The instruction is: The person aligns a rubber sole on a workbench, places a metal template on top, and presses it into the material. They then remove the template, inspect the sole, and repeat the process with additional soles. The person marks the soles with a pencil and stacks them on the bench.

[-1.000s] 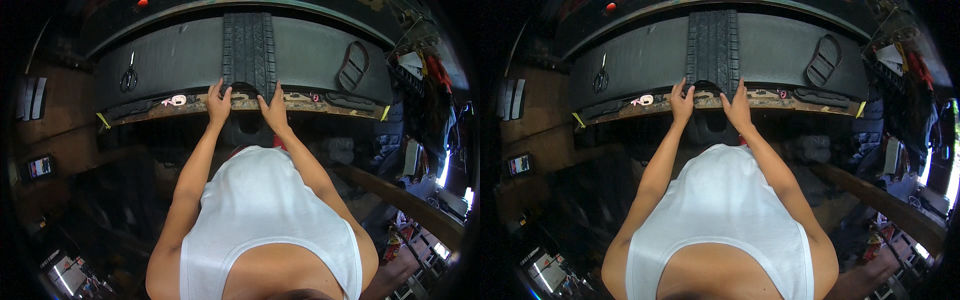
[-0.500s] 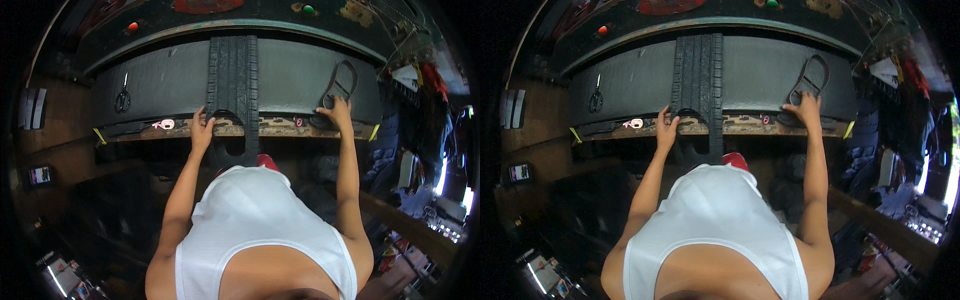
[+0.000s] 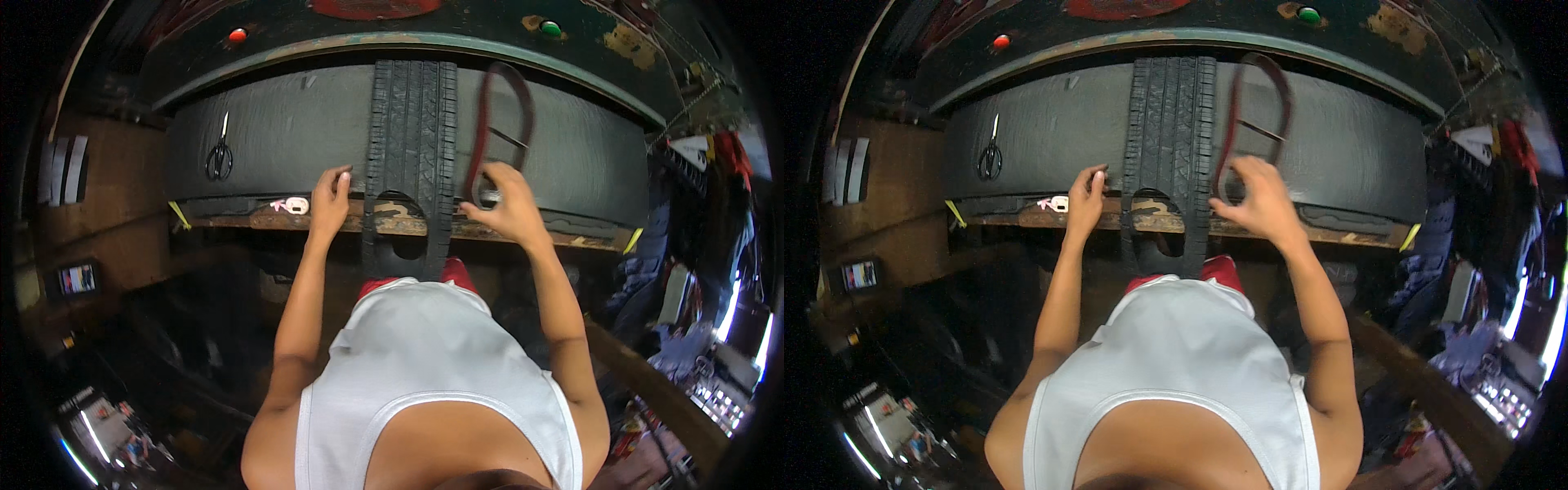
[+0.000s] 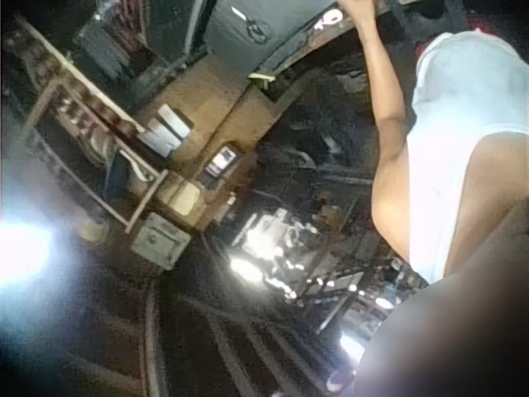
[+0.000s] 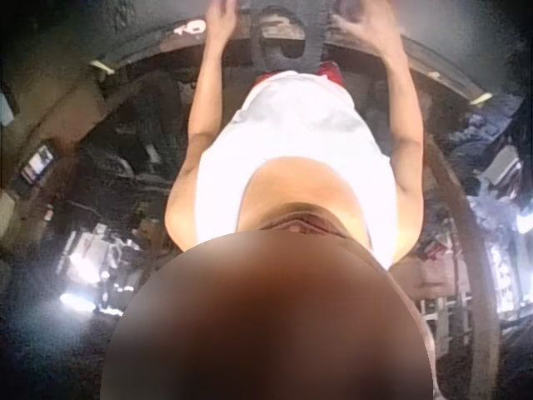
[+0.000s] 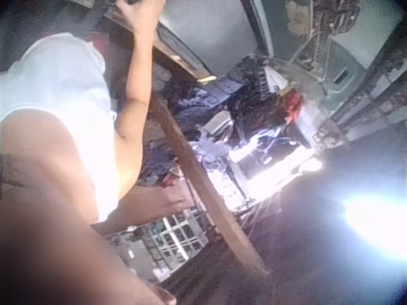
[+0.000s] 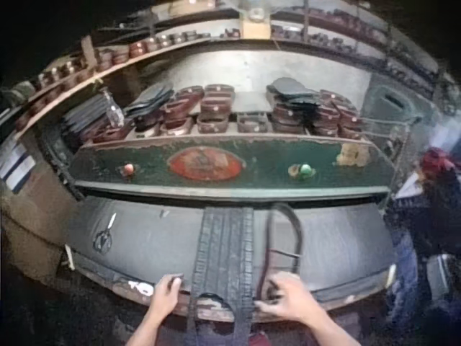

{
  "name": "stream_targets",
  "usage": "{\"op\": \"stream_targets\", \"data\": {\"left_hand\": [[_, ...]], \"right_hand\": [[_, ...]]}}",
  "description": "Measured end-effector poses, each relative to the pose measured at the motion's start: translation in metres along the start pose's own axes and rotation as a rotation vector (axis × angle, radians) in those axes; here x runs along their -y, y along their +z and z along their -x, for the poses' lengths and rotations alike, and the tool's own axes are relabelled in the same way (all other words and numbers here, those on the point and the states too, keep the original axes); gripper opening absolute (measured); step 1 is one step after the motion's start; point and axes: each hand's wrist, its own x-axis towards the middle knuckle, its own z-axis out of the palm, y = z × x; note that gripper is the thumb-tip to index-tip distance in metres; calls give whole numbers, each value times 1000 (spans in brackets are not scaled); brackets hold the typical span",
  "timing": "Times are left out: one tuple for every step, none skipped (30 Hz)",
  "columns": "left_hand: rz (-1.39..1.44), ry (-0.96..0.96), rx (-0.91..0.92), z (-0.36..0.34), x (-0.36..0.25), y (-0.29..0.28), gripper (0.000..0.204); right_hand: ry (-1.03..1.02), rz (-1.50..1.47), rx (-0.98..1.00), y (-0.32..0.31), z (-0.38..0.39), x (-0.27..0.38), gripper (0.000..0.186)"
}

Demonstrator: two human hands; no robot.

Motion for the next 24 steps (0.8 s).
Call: {"op": "stream_targets", "data": {"left_hand": [[42, 17, 16, -9, -7, -3, 32], [84, 2, 38, -17, -15, -5, 32], [145, 9, 53, -24, -21, -5, 32], [198, 15, 76, -30, -27, -5, 33], [204, -30, 106, -35, -32, -5, 33], [228, -37, 132, -41, -35, -3, 32], [252, -35, 153, -46, -37, -2, 32], [284, -57, 171, -51, -38, 0, 32], [316, -66, 184, -55, -38, 4, 32], [337, -91, 200, -60, -38, 7, 32], [354, -87, 210, -64, -37, 11, 33], [363, -100, 226, -67, -35, 16, 33], [375, -106, 240, -70, -34, 20, 34], [395, -127, 255, -74, -33, 26, 34], [404, -116, 270, -77, -33, 32, 35], [404, -119, 279, -79, -33, 38, 36], [401, -120, 292, -81, -34, 43, 37], [354, -95, 289, -84, -35, 46, 41], [308, -66, 284, -88, -36, 50, 45], [264, -39, 274, -93, -38, 53, 49], [188, -34, 253, -97, -39, 56, 54], [110, -32, 235, -101, -40, 59, 59], [36, -21, 214, -105, -42, 61, 65], [-25, -4, 197, -109, -43, 65, 74]], "right_hand": [[-69, 16, 47, 14, -14, 11, 61], [-111, 49, -6, 30, -23, 25, 59], [-125, 25, 74, 43, -36, 32, 60], [-110, 23, 139, 54, -47, 39, 61], [-101, 11, 202, 64, -57, 44, 62], [-116, 43, 200, 73, -66, 46, 61], [-138, 61, 194, 82, -74, 48, 61], [-170, 68, 182, 89, -80, 48, 61], [-154, 101, 195, 94, -84, 47, 61], [-147, 124, 202, 100, -88, 45, 61], [-145, 137, 202, 105, -92, 43, 60], [-141, 152, 221, 110, -95, 41, 62], [-140, 160, 236, 114, -96, 40, 64], [-94, 186, 298, 116, -96, 38, 66], [-166, 169, 225, 115, -96, 35, 73], [-197, 169, 201, 114, -95, 32, 79], [-227, 166, 174, 111, -93, 29, 85], [-169, 107, 119, 108, -90, 25, 94], [-117, 48, 65, 102, -88, 18, 102], [-125, -20, -25, 97, -85, 11, 110], [-4, -68, -28, 93, -83, 3, 115], [63, -127, -69, 92, -81, -5, 120], [132, -186, -111, 91, -79, -14, 125], [242, -278, 43, 90, -77, -24, 133]]}}
